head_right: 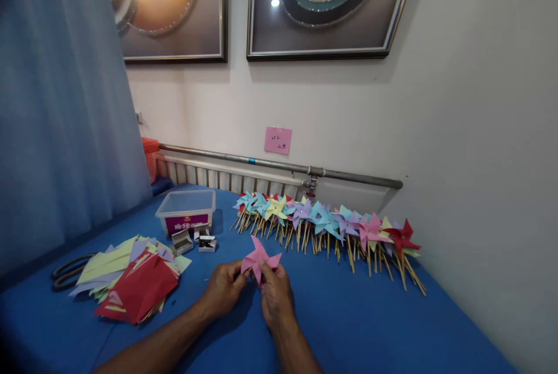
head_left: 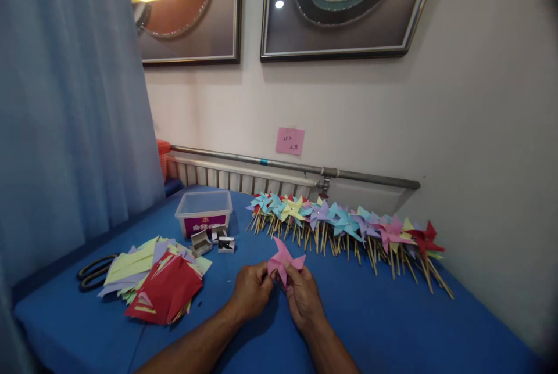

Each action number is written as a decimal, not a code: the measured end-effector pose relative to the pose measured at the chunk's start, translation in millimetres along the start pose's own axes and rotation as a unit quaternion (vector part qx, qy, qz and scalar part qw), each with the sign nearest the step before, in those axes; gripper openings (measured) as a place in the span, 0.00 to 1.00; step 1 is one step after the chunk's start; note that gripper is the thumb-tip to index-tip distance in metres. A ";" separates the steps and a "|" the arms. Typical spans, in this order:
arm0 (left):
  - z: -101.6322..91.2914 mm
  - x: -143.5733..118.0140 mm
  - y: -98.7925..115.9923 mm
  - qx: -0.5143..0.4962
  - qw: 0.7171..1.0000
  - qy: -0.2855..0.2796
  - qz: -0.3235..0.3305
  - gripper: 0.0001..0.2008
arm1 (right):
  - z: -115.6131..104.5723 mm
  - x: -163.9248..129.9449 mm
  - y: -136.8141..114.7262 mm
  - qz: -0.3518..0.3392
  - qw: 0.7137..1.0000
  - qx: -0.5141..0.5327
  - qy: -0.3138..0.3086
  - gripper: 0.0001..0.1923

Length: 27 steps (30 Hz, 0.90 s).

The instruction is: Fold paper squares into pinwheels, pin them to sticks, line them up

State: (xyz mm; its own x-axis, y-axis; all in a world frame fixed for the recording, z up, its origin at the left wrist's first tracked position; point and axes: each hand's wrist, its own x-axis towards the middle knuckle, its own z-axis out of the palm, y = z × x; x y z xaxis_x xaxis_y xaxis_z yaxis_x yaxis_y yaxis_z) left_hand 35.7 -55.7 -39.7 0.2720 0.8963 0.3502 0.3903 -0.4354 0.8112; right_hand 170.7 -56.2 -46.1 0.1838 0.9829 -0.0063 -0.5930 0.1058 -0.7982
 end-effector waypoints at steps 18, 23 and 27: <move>0.2 -1.7 -7.6 0.068 0.997 -0.002 0.024 0.17 | 1.7 -3.2 0.2 0.010 1.000 0.016 0.018 0.19; -0.3 -2.7 -5.4 0.072 0.997 -0.001 0.020 0.15 | 1.7 -4.8 -0.1 0.005 1.000 0.016 0.011 0.18; 1.5 -2.1 -1.8 0.068 0.998 0.009 0.003 0.14 | 0.0 -2.2 1.3 0.003 1.000 0.016 0.012 0.18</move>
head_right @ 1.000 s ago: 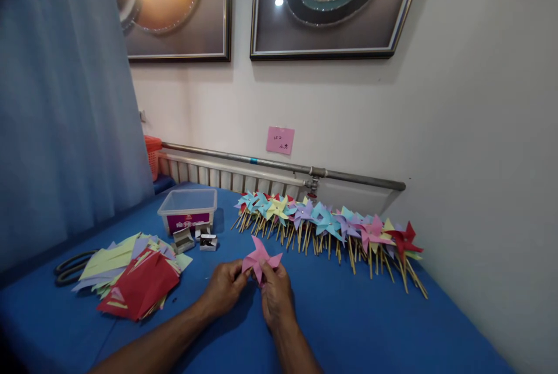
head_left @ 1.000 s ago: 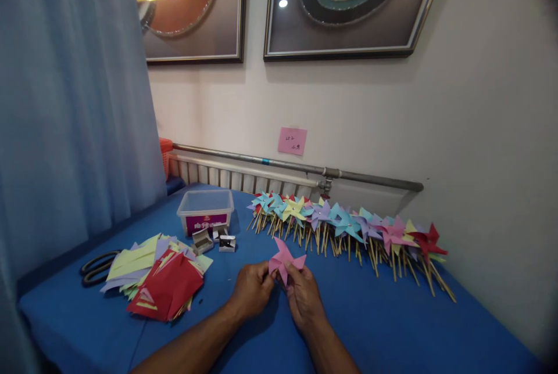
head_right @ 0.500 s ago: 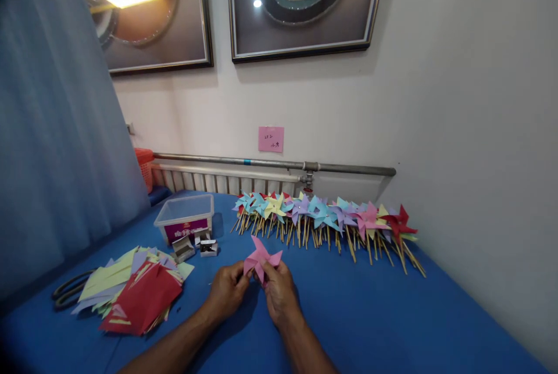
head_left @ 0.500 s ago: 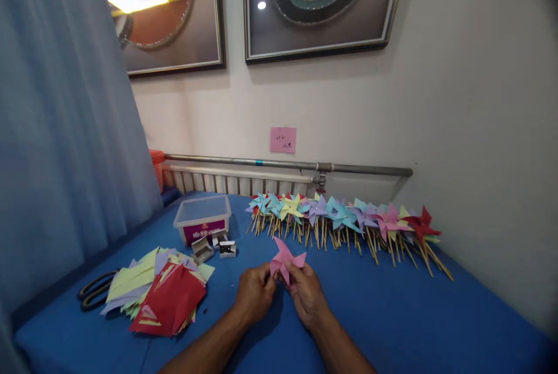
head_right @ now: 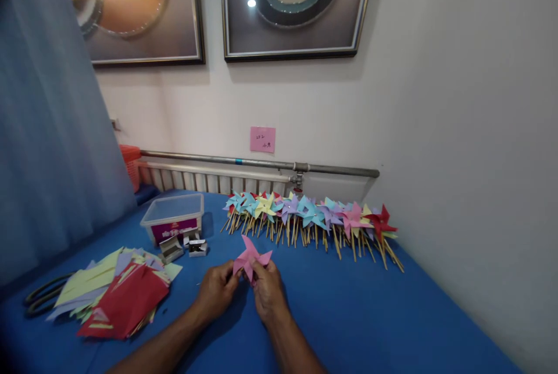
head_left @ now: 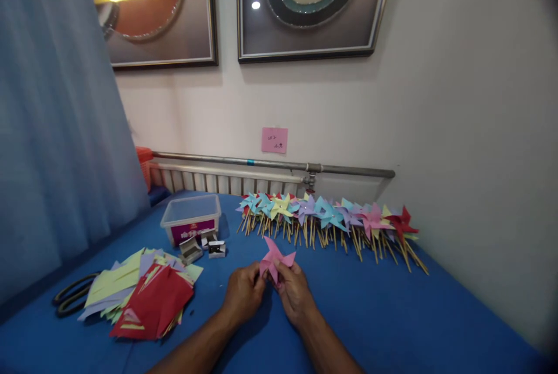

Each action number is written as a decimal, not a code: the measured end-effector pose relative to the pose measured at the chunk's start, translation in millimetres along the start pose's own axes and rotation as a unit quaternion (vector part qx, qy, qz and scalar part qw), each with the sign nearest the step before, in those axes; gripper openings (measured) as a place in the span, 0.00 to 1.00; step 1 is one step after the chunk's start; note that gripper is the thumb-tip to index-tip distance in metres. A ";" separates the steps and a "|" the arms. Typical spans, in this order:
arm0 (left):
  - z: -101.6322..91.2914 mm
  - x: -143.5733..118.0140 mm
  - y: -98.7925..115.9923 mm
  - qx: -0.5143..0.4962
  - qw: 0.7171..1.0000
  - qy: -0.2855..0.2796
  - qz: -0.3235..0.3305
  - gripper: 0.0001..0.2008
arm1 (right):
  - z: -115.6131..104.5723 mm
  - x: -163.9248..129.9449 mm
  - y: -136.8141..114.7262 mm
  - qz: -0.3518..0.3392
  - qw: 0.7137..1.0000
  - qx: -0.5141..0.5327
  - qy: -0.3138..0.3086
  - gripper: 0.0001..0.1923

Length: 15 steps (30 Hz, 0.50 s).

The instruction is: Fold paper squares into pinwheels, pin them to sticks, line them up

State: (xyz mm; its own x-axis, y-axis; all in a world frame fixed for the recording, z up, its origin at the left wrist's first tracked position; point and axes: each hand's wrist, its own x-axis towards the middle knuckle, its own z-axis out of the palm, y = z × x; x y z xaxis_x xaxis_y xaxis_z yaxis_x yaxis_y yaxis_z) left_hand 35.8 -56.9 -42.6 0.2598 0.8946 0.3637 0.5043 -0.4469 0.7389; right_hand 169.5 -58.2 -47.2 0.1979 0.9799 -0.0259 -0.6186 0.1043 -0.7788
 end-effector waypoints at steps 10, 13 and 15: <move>-4.0 2.9 2.3 0.010 0.999 -0.016 -0.026 0.10 | -12.2 15.7 -4.1 -0.054 0.997 -0.045 0.038 0.19; -1.8 5.6 -2.6 -0.030 0.998 -0.020 -0.042 0.08 | -13.7 17.0 -7.5 -0.060 0.996 -0.060 0.037 0.19; -0.7 9.8 -6.6 -0.111 0.991 -0.014 -0.078 0.11 | -14.5 16.3 -10.3 -0.052 0.996 -0.055 0.036 0.20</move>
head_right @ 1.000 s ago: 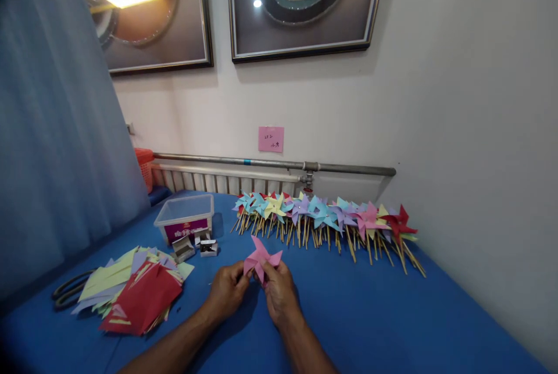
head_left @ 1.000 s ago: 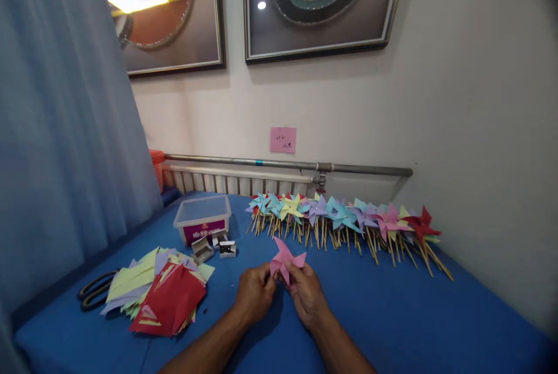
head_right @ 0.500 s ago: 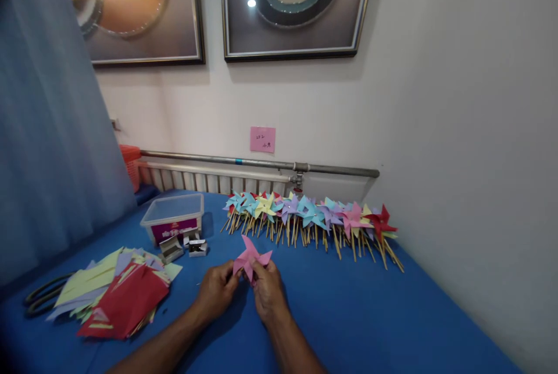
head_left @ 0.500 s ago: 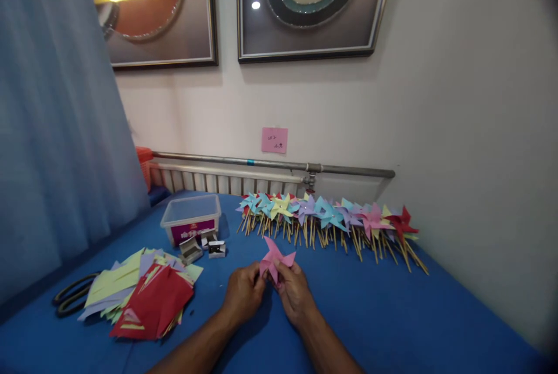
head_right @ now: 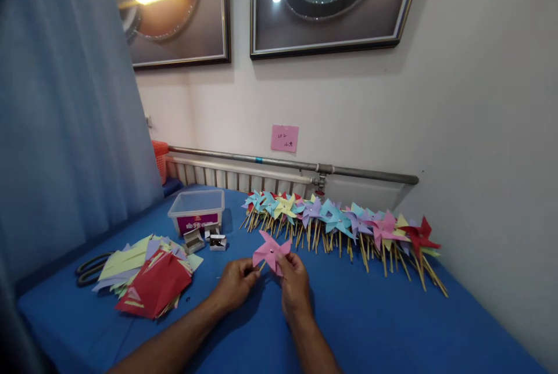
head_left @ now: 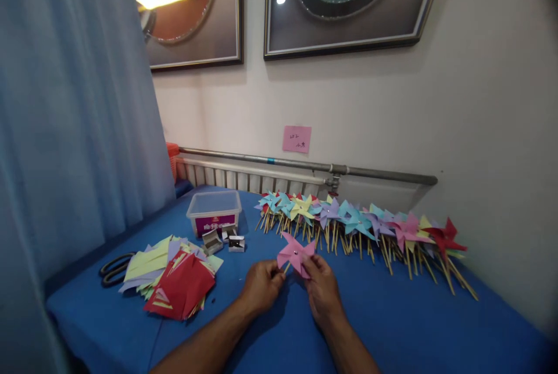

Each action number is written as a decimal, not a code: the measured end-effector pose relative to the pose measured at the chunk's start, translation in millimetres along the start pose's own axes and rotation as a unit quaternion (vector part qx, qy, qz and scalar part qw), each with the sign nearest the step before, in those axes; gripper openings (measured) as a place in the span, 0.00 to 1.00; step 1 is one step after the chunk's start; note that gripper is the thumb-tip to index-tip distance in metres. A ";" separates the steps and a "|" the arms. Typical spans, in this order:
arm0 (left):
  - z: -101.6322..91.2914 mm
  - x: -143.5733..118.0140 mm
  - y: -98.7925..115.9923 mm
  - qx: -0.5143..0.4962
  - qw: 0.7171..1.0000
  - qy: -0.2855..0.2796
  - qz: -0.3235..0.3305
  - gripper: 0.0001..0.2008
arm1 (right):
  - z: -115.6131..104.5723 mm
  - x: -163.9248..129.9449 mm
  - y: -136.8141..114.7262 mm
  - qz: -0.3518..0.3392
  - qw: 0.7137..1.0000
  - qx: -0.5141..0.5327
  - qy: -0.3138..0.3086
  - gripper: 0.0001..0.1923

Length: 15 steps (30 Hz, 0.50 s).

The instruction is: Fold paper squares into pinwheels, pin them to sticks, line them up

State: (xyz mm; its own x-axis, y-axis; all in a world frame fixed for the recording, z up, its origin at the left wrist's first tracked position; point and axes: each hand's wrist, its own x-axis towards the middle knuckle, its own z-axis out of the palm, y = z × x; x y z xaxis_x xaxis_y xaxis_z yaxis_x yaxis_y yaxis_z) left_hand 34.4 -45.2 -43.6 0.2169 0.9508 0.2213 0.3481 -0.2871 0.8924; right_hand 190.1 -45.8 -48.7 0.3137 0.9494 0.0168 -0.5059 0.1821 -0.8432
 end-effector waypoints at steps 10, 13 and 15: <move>-11.3 17.5 2.1 -0.304 0.944 0.066 -0.109 0.19 | 11.2 -27.9 9.7 -0.064 0.954 -0.271 -0.113 0.12; -10.9 17.2 2.4 -0.309 0.943 0.057 -0.108 0.20 | 17.3 -36.7 10.5 -0.082 0.937 -0.313 -0.129 0.10; -10.3 16.8 2.0 -0.304 0.947 0.046 -0.098 0.19 | 18.8 -39.4 9.8 -0.080 0.935 -0.319 -0.132 0.11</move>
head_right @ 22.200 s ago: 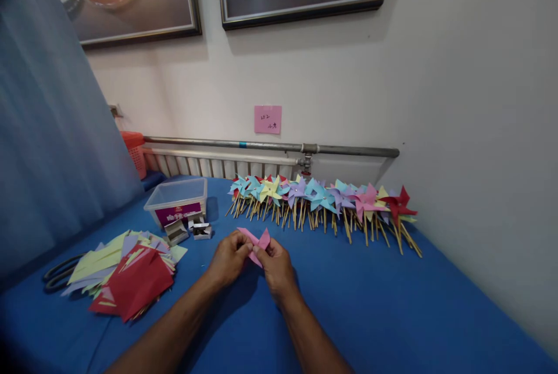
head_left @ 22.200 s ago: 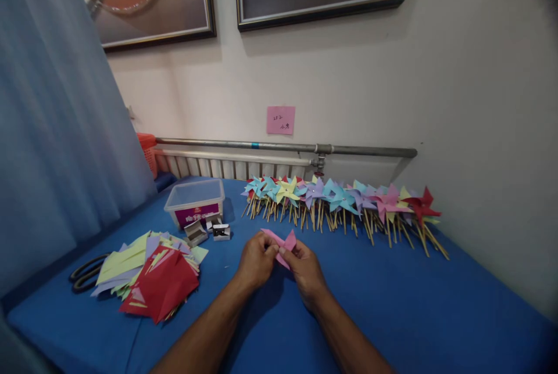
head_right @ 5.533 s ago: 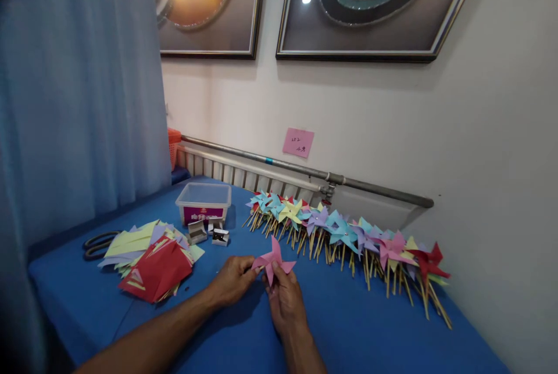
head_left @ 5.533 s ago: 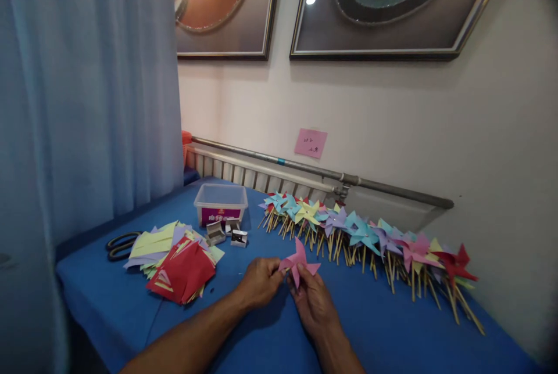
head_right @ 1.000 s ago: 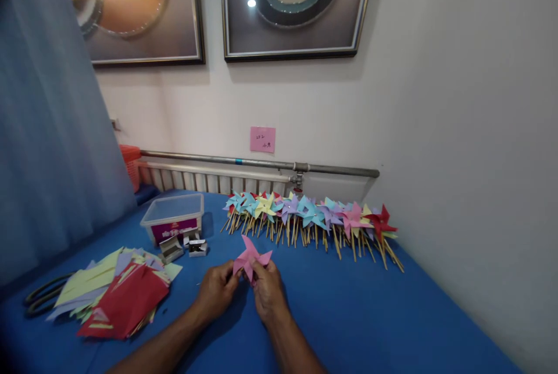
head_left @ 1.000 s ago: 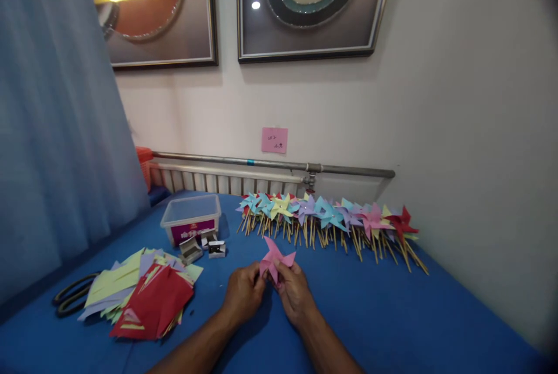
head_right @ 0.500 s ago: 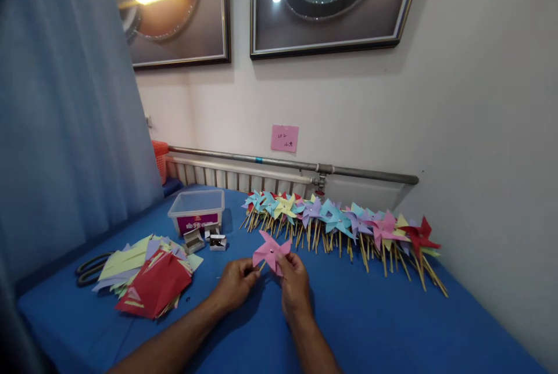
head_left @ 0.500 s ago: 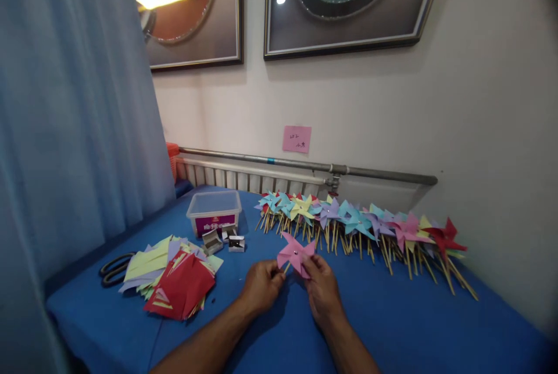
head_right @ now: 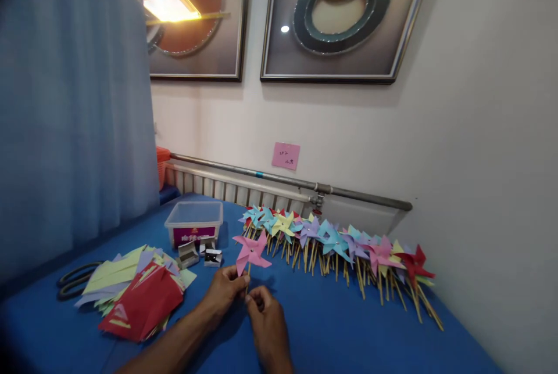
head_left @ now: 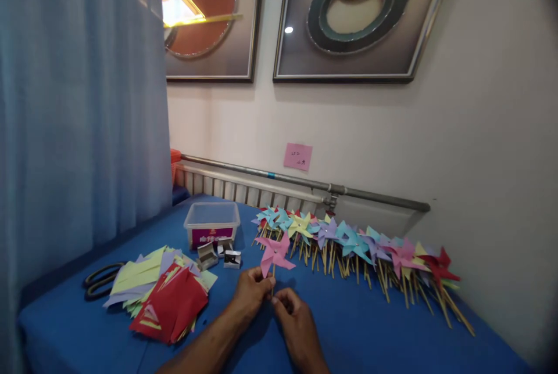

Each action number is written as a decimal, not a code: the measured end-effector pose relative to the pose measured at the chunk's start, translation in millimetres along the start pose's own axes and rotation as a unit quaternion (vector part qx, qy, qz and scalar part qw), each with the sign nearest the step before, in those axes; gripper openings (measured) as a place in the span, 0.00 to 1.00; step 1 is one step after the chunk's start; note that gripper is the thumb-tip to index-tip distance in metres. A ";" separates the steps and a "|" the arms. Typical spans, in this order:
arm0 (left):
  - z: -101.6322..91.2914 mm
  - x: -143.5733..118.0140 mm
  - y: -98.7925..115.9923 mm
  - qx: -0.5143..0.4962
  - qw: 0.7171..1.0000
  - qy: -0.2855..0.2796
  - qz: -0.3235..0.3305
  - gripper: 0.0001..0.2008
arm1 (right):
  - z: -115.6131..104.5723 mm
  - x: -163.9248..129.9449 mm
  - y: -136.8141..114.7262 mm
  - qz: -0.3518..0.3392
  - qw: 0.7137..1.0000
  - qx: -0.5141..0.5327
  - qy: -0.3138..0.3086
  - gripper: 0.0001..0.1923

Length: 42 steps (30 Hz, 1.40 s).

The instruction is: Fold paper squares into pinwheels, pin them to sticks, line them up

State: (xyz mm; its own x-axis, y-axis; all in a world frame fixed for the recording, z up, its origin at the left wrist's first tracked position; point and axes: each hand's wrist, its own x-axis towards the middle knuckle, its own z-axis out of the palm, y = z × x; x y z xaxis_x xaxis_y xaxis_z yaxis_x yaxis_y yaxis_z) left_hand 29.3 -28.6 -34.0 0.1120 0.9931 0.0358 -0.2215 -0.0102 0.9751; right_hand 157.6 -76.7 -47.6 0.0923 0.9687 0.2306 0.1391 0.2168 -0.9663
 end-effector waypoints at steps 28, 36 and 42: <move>6.0 -19.2 -18.0 0.450 0.883 -0.065 0.119 0.08 | -124.7 86.2 -6.5 0.106 0.881 -0.430 0.167 0.16; 8.1 -20.3 -17.6 0.483 0.865 -0.074 0.115 0.07 | -129.1 100.8 5.0 0.138 0.860 -0.456 0.184 0.17; 8.8 -21.1 -14.5 0.484 0.863 -0.085 0.115 0.07 | -131.7 97.6 12.5 0.127 0.867 -0.438 0.199 0.16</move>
State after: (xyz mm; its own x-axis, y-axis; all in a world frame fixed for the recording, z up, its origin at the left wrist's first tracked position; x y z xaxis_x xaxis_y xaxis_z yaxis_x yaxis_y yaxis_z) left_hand 38.7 -50.4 -47.0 0.3310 0.9214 0.2036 0.6473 -0.3786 0.6616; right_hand 298.2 4.6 -22.0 0.5382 0.8155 0.2129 0.7447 -0.3419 -0.5731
